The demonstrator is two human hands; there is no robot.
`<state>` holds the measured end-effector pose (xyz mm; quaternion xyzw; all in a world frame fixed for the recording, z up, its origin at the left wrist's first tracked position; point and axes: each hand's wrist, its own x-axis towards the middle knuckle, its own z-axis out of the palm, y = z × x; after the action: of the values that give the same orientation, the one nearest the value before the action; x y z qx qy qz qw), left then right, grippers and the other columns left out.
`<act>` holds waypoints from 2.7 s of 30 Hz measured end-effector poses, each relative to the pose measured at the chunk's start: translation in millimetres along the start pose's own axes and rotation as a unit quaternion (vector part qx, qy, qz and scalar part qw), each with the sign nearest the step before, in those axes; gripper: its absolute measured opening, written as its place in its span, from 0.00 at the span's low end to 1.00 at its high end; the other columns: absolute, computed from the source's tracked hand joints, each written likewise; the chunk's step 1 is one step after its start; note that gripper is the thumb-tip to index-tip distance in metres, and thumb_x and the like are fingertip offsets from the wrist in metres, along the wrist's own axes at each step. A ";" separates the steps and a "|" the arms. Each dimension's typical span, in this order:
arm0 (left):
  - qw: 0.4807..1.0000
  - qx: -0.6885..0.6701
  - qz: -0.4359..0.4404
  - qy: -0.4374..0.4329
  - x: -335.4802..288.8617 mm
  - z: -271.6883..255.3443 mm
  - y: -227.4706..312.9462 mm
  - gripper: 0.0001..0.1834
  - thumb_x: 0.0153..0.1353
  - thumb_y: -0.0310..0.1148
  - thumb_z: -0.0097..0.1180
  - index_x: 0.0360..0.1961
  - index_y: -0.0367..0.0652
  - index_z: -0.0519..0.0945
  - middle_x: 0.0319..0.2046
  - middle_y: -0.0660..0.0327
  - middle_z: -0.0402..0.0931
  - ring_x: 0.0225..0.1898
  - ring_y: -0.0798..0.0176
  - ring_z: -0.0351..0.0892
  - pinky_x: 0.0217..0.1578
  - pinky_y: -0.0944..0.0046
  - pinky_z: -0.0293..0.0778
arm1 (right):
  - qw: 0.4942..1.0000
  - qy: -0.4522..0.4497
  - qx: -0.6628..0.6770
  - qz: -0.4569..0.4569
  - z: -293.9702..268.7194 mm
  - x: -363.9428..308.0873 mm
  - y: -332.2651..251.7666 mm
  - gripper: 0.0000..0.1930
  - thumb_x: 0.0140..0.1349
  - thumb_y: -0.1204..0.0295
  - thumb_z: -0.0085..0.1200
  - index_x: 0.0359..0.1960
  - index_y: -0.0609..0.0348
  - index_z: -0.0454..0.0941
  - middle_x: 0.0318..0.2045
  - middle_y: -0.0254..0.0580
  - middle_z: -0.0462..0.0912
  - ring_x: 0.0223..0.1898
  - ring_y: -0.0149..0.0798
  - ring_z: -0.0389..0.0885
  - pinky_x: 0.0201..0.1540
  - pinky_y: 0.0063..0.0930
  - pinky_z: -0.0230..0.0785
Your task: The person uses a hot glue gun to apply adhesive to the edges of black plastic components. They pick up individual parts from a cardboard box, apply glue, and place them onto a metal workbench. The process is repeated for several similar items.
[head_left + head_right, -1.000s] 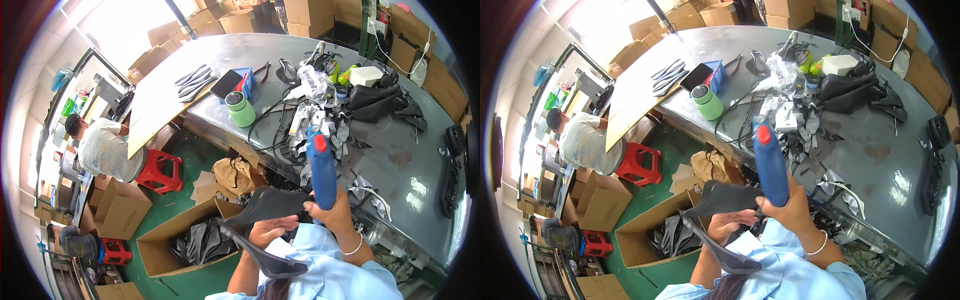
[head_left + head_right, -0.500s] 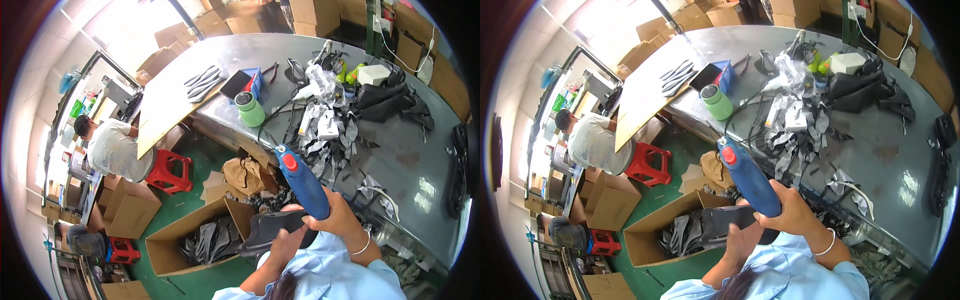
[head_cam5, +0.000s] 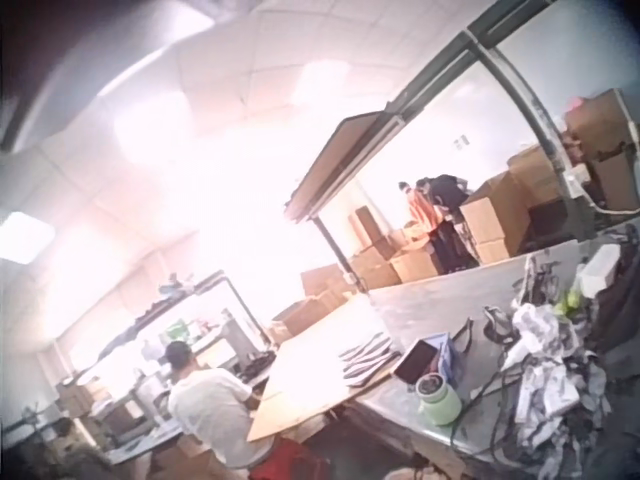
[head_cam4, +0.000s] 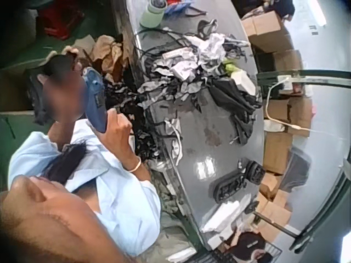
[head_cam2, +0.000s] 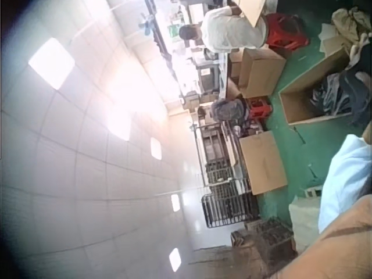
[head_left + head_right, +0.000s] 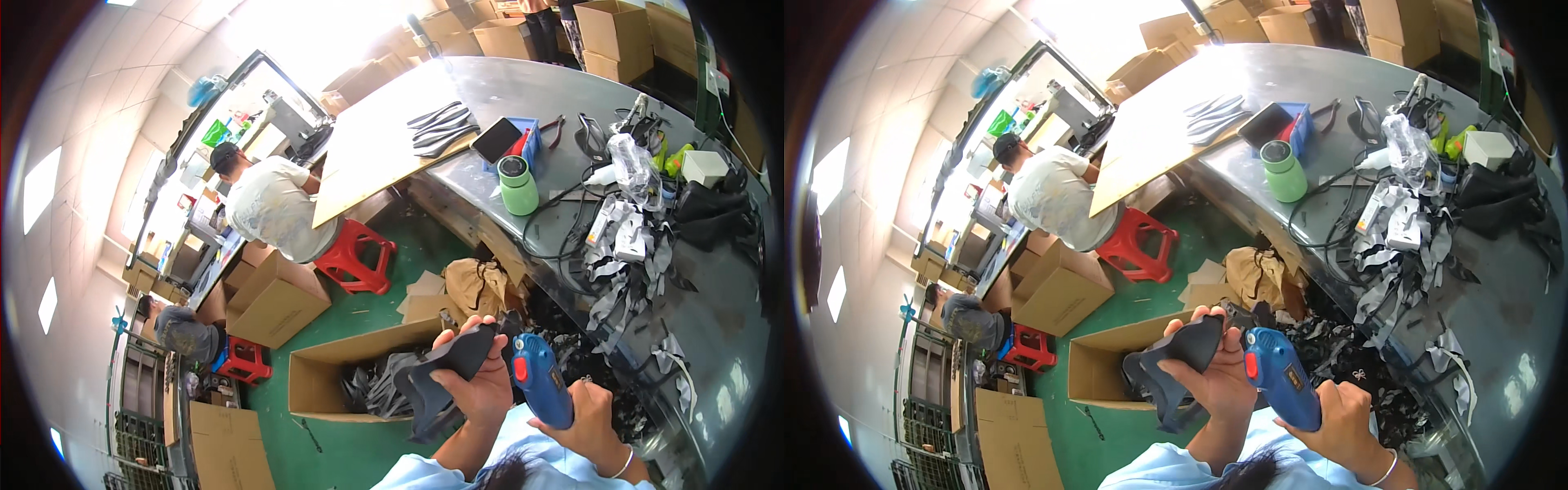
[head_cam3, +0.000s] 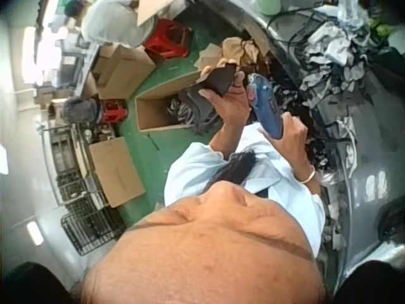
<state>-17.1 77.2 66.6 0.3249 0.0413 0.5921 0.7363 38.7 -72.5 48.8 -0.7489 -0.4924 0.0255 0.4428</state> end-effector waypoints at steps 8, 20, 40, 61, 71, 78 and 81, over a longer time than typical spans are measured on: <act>0.999 0.036 0.032 0.006 -4.1 -3.2 -0.4 0.29 0.61 0.60 0.42 0.54 0.51 0.64 0.49 0.51 0.66 0.50 0.56 0.71 0.40 0.67 0.80 | 0.999 -0.025 -0.003 -0.027 -1.6 0.4 -5.8 0.29 0.34 0.52 0.72 0.23 0.59 0.65 0.16 0.40 0.68 0.17 0.44 0.69 0.24 0.37 0.59; 0.996 0.071 0.045 -0.009 -5.2 -12.4 -1.8 0.29 0.63 0.60 0.38 0.53 0.48 0.66 0.47 0.47 0.69 0.44 0.56 0.76 0.40 0.61 0.78 | 0.999 -0.027 0.002 -0.030 -5.4 -1.1 -5.4 0.27 0.34 0.54 0.72 0.22 0.58 0.66 0.14 0.38 0.68 0.15 0.41 0.68 0.23 0.35 0.59; 0.966 0.147 -0.197 -0.079 22.6 -17.9 41.1 0.22 0.67 0.42 0.40 0.48 0.31 0.69 0.42 0.38 0.74 0.41 0.47 0.79 0.34 0.59 0.82 | 0.998 -0.008 -0.026 -0.050 -13.2 -3.2 14.9 0.19 0.36 0.67 0.68 0.20 0.57 0.65 0.12 0.38 0.69 0.14 0.42 0.70 0.21 0.32 0.60; 0.955 0.268 -0.053 -0.115 21.4 -8.6 35.2 0.19 0.57 0.33 0.53 0.46 0.33 0.67 0.40 0.48 0.74 0.42 0.53 0.77 0.46 0.57 0.73 | 0.999 -0.006 -0.027 -0.045 -12.9 0.8 9.8 0.19 0.37 0.68 0.68 0.19 0.57 0.64 0.11 0.38 0.68 0.13 0.42 0.69 0.21 0.32 0.61; 0.960 0.242 -0.087 -0.107 16.4 -3.8 28.1 0.18 0.56 0.29 0.54 0.46 0.32 0.68 0.41 0.49 0.74 0.43 0.56 0.76 0.46 0.60 0.72 | 0.999 -0.010 0.025 -0.046 -11.6 11.0 0.8 0.19 0.38 0.68 0.67 0.18 0.57 0.64 0.11 0.39 0.68 0.12 0.42 0.68 0.18 0.32 0.60; 0.933 0.276 -0.203 -0.113 24.9 -11.6 46.7 0.16 0.57 0.23 0.56 0.47 0.34 0.72 0.41 0.59 0.75 0.44 0.69 0.73 0.47 0.70 0.68 | 0.998 -0.009 -0.009 -0.055 -12.5 11.9 -0.3 0.18 0.39 0.68 0.67 0.19 0.57 0.64 0.11 0.39 0.68 0.12 0.42 0.69 0.19 0.32 0.60; 0.909 0.300 -0.245 -0.152 34.8 -3.0 52.0 0.14 0.57 0.23 0.55 0.45 0.35 0.74 0.39 0.62 0.75 0.42 0.72 0.72 0.44 0.72 0.68 | 0.998 -0.006 -0.029 -0.056 -10.9 9.6 3.1 0.18 0.40 0.68 0.67 0.19 0.57 0.65 0.11 0.38 0.68 0.13 0.42 0.70 0.20 0.32 0.61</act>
<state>-52.0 114.3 102.9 0.5965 0.1827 0.2957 0.7235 51.0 -72.5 57.1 -0.7328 -0.5367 -0.0090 0.4183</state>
